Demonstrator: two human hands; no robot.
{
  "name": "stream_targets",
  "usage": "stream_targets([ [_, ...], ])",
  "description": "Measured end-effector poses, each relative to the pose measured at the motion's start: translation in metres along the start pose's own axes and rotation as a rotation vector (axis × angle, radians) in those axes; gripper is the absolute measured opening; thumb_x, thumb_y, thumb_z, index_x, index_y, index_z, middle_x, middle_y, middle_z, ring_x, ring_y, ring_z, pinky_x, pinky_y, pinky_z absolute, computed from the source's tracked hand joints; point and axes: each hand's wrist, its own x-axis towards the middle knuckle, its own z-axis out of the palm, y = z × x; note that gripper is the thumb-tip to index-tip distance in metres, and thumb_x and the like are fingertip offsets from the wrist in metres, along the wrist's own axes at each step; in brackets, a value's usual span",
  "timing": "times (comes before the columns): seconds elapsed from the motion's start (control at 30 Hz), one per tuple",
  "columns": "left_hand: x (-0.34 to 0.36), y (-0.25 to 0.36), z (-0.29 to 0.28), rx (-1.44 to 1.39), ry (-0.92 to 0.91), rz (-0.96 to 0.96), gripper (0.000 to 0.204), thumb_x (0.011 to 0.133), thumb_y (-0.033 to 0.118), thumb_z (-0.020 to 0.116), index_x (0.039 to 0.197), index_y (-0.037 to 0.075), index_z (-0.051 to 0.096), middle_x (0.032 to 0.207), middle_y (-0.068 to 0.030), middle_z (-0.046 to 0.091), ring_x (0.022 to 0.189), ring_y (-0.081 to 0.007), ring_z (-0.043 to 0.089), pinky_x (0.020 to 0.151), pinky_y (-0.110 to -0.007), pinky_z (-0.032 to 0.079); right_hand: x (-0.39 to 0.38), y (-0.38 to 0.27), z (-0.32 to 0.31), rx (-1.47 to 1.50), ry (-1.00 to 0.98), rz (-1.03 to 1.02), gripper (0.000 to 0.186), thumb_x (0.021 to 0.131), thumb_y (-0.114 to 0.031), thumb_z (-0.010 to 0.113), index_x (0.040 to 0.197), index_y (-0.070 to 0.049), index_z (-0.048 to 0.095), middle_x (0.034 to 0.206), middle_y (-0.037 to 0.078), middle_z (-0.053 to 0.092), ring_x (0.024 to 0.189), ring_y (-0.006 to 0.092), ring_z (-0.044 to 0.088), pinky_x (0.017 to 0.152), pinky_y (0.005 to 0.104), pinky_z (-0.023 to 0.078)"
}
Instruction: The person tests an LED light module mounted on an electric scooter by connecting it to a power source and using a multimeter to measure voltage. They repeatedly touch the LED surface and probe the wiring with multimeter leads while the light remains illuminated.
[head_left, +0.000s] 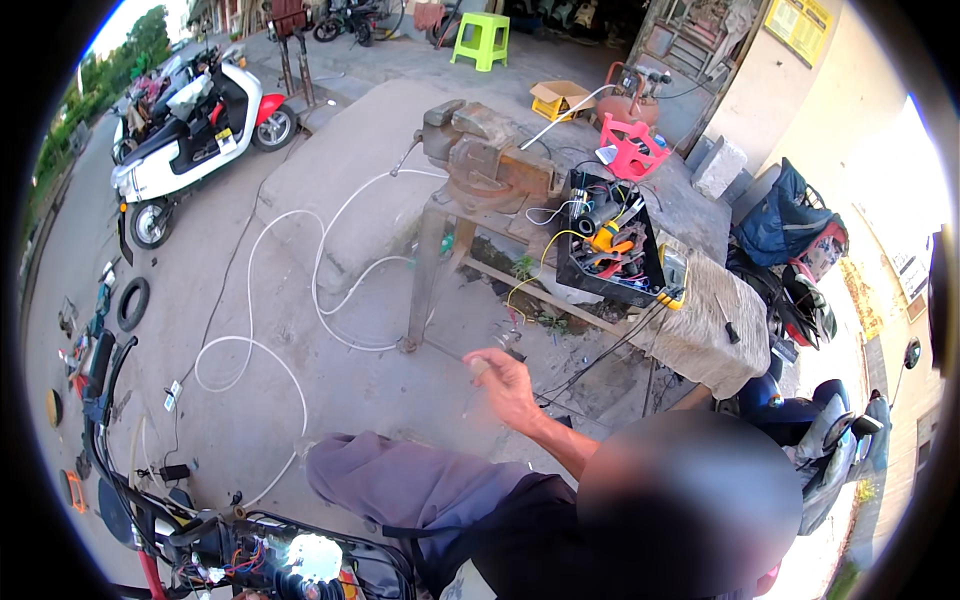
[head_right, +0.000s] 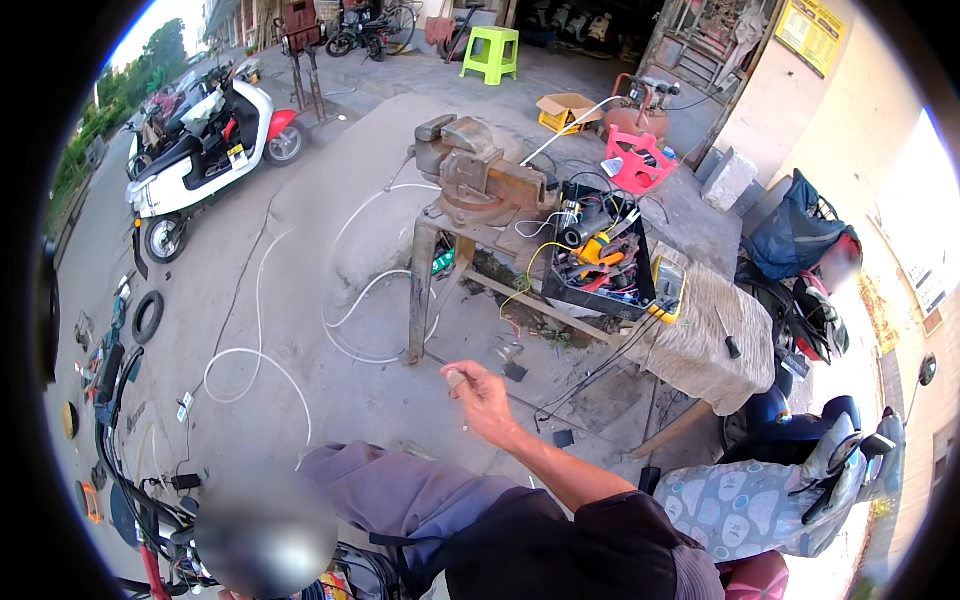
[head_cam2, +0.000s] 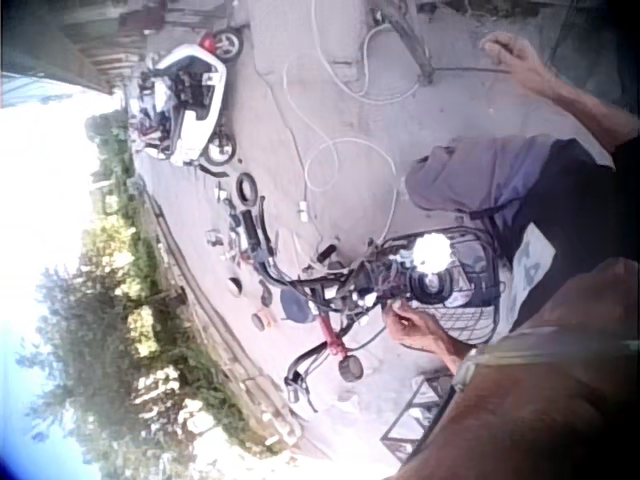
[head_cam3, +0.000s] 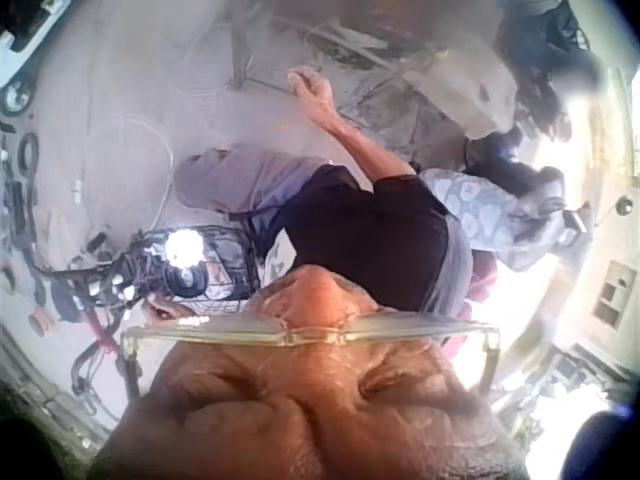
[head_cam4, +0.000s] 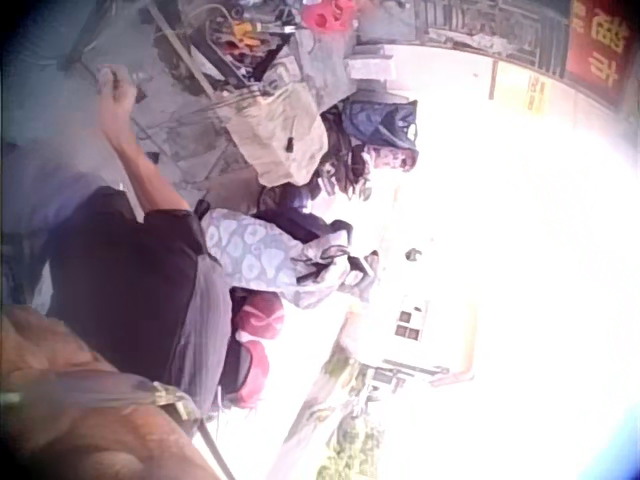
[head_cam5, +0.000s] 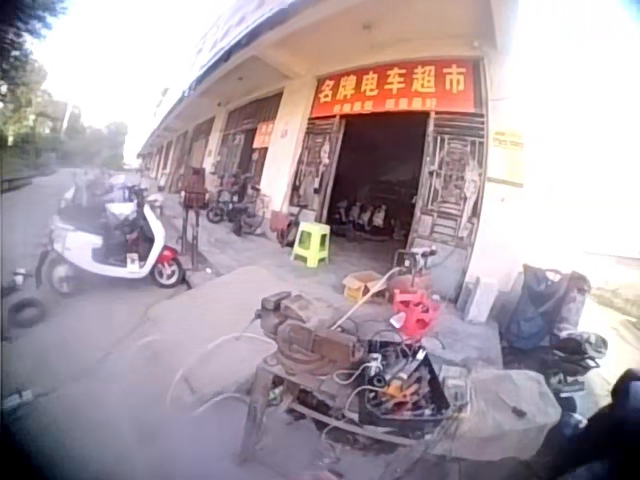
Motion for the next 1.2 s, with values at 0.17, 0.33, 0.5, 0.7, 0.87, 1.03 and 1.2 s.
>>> stream_targets([
  [0.17, 0.041, -0.101, 0.030, -0.458, 0.058, 0.741, 0.039, 0.115, 0.031, 0.070, 0.101, -0.005, 0.075, 0.085, -0.0180, 0.070, 0.079, -0.0310, 0.061, 0.078, -0.046, 0.052, 0.014, -0.038, -0.122, -0.348, 0.478, -0.416, 0.016, 0.116, -0.008, 0.071, 0.130, -0.004, 0.078, 0.104, 0.001, 0.073, 0.094, 0.0099, 0.068, 0.085, 0.0294, 0.056],
  [0.33, 0.000, 0.009, -0.001, -0.077, -0.039, 0.059, 0.037, 0.117, 0.029, 0.069, 0.104, -0.006, 0.075, 0.089, -0.0181, 0.070, 0.084, -0.0294, 0.062, 0.082, -0.045, 0.053, 0.032, -0.072, -0.266, -0.584, 0.998, -0.560, 0.033, 0.114, -0.009, 0.072, 0.147, -0.005, 0.068, 0.117, 0.005, 0.069, 0.100, 0.0164, 0.065, 0.090, 0.0326, 0.055],
  [0.5, 0.041, -0.042, 0.036, -0.545, 0.033, 0.766, 0.036, 0.118, 0.029, 0.069, 0.107, -0.005, 0.076, 0.094, -0.0182, 0.073, 0.089, -0.0282, 0.065, 0.086, -0.044, 0.055, 0.050, -0.053, -0.368, -0.986, 1.068, 0.005, 0.070, 0.106, -0.043, 0.077, 0.159, -0.002, 0.058, 0.148, 0.026, 0.067, 0.134, 0.0418, 0.068, 0.112, 0.0542, 0.055],
  [0.7, 0.000, 0.003, 0.003, -0.244, 0.013, 0.107, 0.034, 0.117, 0.030, 0.072, 0.112, -0.003, 0.078, 0.098, -0.0165, 0.074, 0.092, -0.0267, 0.066, 0.088, -0.042, 0.055, 0.093, -0.048, -0.375, -1.024, 0.844, 0.411, 0.105, 0.096, -0.073, 0.075, 0.165, 0.003, 0.052, 0.163, 0.037, 0.059, 0.152, 0.0527, 0.060, 0.125, 0.0584, 0.050],
  [0.87, -0.003, 0.048, -0.003, -0.099, 0.029, 0.279, 0.037, 0.119, 0.029, 0.073, 0.110, -0.006, 0.078, 0.084, -0.0161, 0.070, 0.075, -0.0251, 0.062, 0.071, -0.042, 0.054, 0.106, -0.038, -0.393, -1.076, 0.814, 0.496, 0.105, 0.094, -0.075, 0.079, 0.162, 0.001, 0.051, 0.161, 0.035, 0.060, 0.148, 0.0525, 0.063, 0.123, 0.0584, 0.053],
  [1.03, 0.002, 0.043, 0.018, -0.169, -0.025, 0.221, 0.026, 0.117, 0.018, 0.074, 0.113, -0.007, 0.079, 0.096, -0.0186, 0.073, 0.085, -0.0284, 0.065, 0.081, -0.042, 0.056, 0.141, -0.005, -0.407, -1.094, 0.886, 0.385, 0.110, 0.087, -0.072, 0.085, 0.157, 0.004, 0.049, 0.146, 0.043, 0.067, 0.137, 0.0573, 0.070, 0.116, 0.0610, 0.058],
  [1.2, 0.005, 0.044, 0.009, -0.177, 0.013, 0.336, 0.016, 0.111, 0.005, 0.067, 0.096, 0.000, 0.067, 0.095, -0.0124, 0.072, 0.083, -0.0238, 0.064, 0.076, -0.036, 0.051, 0.028, -0.028, -0.561, -2.246, 0.741, -0.198, 0.064, 0.114, -0.042, 0.062, 0.173, -0.022, 0.047, 0.144, 0.009, 0.067, 0.117, 0.0289, 0.070, 0.090, 0.0609, 0.059],
])
